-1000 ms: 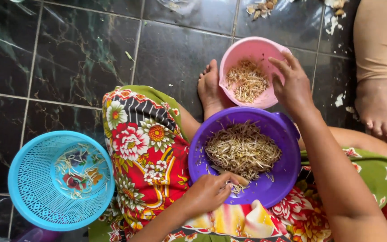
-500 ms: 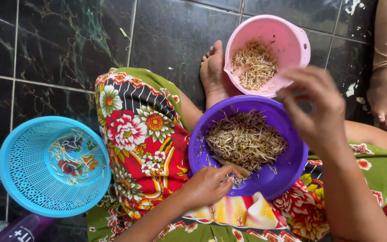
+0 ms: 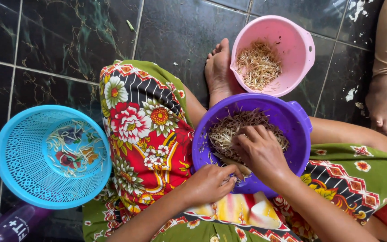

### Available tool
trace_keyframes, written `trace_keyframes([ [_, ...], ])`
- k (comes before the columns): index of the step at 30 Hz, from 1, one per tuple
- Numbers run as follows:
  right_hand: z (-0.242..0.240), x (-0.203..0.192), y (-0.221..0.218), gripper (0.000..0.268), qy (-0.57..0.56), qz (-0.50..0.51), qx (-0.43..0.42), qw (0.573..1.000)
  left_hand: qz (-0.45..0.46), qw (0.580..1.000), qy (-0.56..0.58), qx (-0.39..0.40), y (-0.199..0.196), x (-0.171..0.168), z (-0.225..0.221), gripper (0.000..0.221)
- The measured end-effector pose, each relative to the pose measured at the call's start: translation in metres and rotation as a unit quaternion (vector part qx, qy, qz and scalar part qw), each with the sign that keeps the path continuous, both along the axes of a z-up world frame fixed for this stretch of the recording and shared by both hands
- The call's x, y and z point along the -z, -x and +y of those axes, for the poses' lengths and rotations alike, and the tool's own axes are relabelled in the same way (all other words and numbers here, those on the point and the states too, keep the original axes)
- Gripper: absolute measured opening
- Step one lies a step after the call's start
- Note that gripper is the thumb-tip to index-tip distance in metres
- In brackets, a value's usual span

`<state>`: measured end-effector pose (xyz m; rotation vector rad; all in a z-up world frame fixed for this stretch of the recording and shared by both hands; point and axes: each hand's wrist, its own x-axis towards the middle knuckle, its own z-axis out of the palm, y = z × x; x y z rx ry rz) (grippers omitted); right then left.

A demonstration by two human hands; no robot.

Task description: Manually sorting through bean sprouts in a bowl to remove roots and debris, then placing the cleaned sprouts into a basket.

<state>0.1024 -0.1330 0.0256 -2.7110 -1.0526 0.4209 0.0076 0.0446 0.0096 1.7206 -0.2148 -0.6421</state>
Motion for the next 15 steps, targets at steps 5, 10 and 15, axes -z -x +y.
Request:
trace_keyframes([
  [5,-0.020,-0.031,0.012,0.017,0.013,0.070,0.022,0.997,-0.005,1.000,0.004,0.005,0.000,-0.001,0.001,0.020],
  [10,-0.029,-0.063,0.012,0.040,-0.039,0.131,0.110,0.984,0.022,0.999,0.031,0.032,-0.005,-0.010,0.009,0.024],
  [15,-0.029,-0.118,0.016,0.043,-0.097,0.126,0.150,0.976,0.057,0.995,0.020,0.083,-0.006,-0.018,0.016,0.023],
])
